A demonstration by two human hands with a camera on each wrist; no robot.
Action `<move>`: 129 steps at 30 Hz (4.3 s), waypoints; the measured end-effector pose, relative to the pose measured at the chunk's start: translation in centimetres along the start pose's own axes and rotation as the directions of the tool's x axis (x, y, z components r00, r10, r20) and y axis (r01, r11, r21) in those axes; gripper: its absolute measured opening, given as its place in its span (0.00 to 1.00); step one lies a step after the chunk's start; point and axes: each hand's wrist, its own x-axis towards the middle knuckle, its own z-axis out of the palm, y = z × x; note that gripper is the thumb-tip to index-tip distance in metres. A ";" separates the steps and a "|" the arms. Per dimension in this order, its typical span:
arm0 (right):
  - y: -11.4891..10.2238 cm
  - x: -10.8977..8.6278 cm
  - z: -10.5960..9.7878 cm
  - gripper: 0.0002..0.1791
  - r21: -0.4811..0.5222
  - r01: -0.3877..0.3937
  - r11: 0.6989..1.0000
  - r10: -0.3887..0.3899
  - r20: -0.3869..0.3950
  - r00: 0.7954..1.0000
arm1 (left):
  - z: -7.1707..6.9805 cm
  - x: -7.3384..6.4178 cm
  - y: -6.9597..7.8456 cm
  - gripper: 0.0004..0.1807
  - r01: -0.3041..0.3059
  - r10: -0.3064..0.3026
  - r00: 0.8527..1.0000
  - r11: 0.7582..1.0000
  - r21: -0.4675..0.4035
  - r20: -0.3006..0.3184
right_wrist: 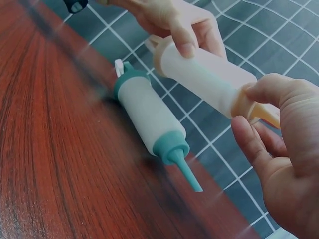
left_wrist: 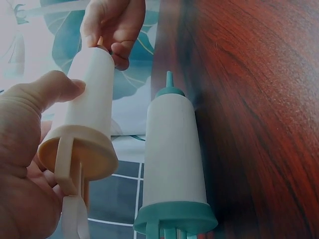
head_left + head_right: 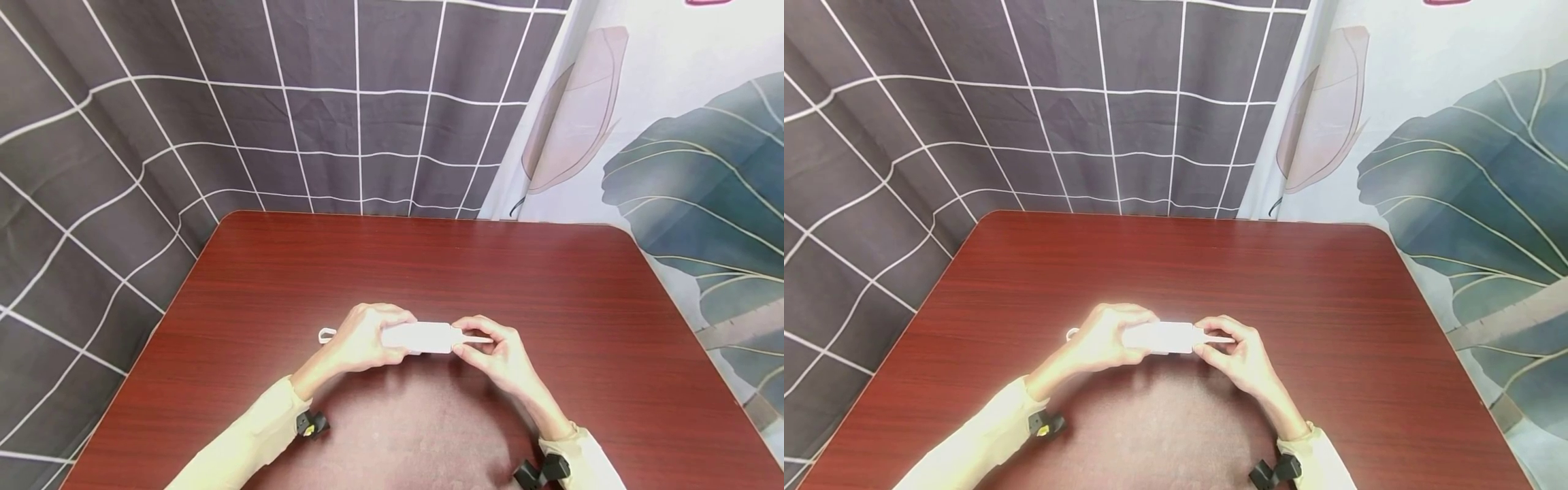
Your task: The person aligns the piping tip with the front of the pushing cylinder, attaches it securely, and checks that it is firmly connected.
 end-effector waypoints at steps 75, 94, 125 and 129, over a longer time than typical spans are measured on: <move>1.0 0.0 -1.1 0.21 0.181 0.057 0.982 -0.018 -0.209 0.978 | -0.6 1.8 -3.3 0.19 0.027 -0.027 0.999 1.000 -0.004 -0.031; 1.0 -0.2 -1.0 0.18 0.184 0.057 0.981 -0.013 -0.230 0.973 | -0.8 2.9 -6.5 0.17 0.200 -0.198 0.978 0.980 -0.023 0.071; 1.2 -0.4 -1.1 0.17 0.161 0.019 0.987 0.015 -0.202 0.979 | 0.2 2.9 -7.5 0.18 0.275 -0.271 0.940 0.961 0.010 0.205; 1.2 -0.4 -1.0 0.18 0.170 0.032 0.985 0.002 -0.196 0.981 | 0.2 2.9 -7.5 0.20 0.296 -0.289 0.932 0.955 0.001 0.217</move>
